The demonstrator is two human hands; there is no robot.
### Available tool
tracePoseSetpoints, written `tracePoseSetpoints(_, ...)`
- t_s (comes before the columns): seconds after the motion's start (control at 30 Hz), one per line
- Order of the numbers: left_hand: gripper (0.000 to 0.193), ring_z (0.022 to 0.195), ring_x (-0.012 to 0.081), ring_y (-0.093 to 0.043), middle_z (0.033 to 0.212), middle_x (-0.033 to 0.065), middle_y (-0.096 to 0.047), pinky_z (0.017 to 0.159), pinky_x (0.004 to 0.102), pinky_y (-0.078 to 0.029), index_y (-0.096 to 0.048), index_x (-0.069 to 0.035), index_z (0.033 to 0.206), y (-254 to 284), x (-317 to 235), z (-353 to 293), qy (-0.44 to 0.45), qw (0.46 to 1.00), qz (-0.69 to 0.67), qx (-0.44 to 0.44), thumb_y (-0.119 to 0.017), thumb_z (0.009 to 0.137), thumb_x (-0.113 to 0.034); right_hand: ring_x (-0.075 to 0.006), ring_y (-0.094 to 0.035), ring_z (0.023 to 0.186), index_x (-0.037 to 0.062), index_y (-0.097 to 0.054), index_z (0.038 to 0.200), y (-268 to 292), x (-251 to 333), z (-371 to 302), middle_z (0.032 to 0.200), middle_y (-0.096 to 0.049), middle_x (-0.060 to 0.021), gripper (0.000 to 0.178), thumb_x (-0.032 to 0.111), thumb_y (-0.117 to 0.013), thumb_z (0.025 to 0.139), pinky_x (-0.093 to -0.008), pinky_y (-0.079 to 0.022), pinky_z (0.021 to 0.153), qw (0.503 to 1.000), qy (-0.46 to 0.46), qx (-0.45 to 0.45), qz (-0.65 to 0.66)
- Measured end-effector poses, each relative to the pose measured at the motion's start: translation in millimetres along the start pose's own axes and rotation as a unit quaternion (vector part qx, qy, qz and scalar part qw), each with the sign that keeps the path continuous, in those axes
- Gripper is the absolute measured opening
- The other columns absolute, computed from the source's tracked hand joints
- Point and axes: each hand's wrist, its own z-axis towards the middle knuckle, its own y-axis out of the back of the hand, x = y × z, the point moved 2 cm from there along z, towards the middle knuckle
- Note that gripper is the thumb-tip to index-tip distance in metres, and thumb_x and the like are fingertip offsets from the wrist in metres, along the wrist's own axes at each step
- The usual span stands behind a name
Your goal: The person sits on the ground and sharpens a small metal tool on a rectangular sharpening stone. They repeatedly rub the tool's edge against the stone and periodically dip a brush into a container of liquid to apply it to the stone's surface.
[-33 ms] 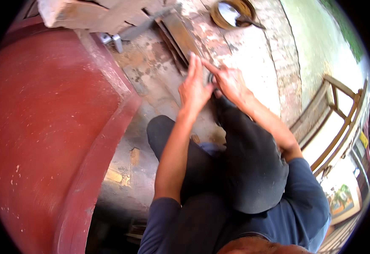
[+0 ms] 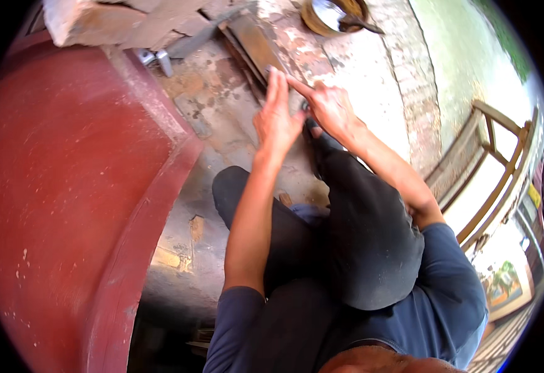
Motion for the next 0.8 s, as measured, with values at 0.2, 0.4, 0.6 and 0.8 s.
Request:
tracePoseSetpoints(0.2,0.108,0.134,0.0329,-0.063,0.178,0.0019,-0.022,0.102,0.0435,-0.058,-0.032,-0.01,0.167,4.5,-15.0,-14.7,0.069,0.989,0.0,0.13,-0.088,0.078,-0.03,-0.0349,-0.071,0.068,0.0124,-0.057,0.155,-15.9,-13.1,-23.2,0.08,-0.069,-0.0212,0.083,0.005,-0.077,0.075,-0.0407,-0.059,0.061,0.999,-0.003,0.006,-0.045)
tracePoseSetpoints(0.4,0.097,0.139,0.0319,-0.059,0.174,0.0067,-0.033,0.103,0.0425,-0.056,-0.038,-0.007,0.164,11.8,-6.3,9.2,0.031,0.999,0.013,0.027,-0.086,0.082,-0.028,-0.038,-0.072,0.078,0.0115,-0.061,0.149,-5.1,-4.3,6.8,0.082,-0.069,-0.0225,0.067,0.014,-0.073,0.083,-0.0476,-0.056,0.065,0.999,0.009,-0.045,-0.012)
tracePoseSetpoints(0.6,0.107,0.122,0.0346,-0.069,0.177,0.0046,-0.026,0.092,0.0437,-0.06,-0.033,-0.007,0.166,-0.5,-17.2,-17.2,0.048,0.993,0.042,0.104,-0.088,0.077,-0.032,-0.0365,-0.072,0.077,0.0132,-0.058,0.153,-20.2,-17.2,-23.2,0.081,-0.069,-0.0211,0.071,0.009,-0.07,0.083,-0.0442,-0.059,0.065,0.999,-0.029,0.014,0.043)
tracePoseSetpoints(0.8,0.096,0.12,0.0335,-0.07,0.175,0.0067,-0.031,0.089,0.0436,-0.061,-0.039,-0.006,0.162,5.6,-6.9,3.7,0.023,0.998,0.056,0.035,-0.086,0.081,-0.03,-0.0369,-0.073,0.076,0.0159,-0.06,0.152,-10.5,-8.4,-2.0,0.085,-0.071,-0.0223,0.07,0.007,-0.07,0.083,-0.0461,-0.057,0.063,0.998,-0.01,-0.054,0.035)
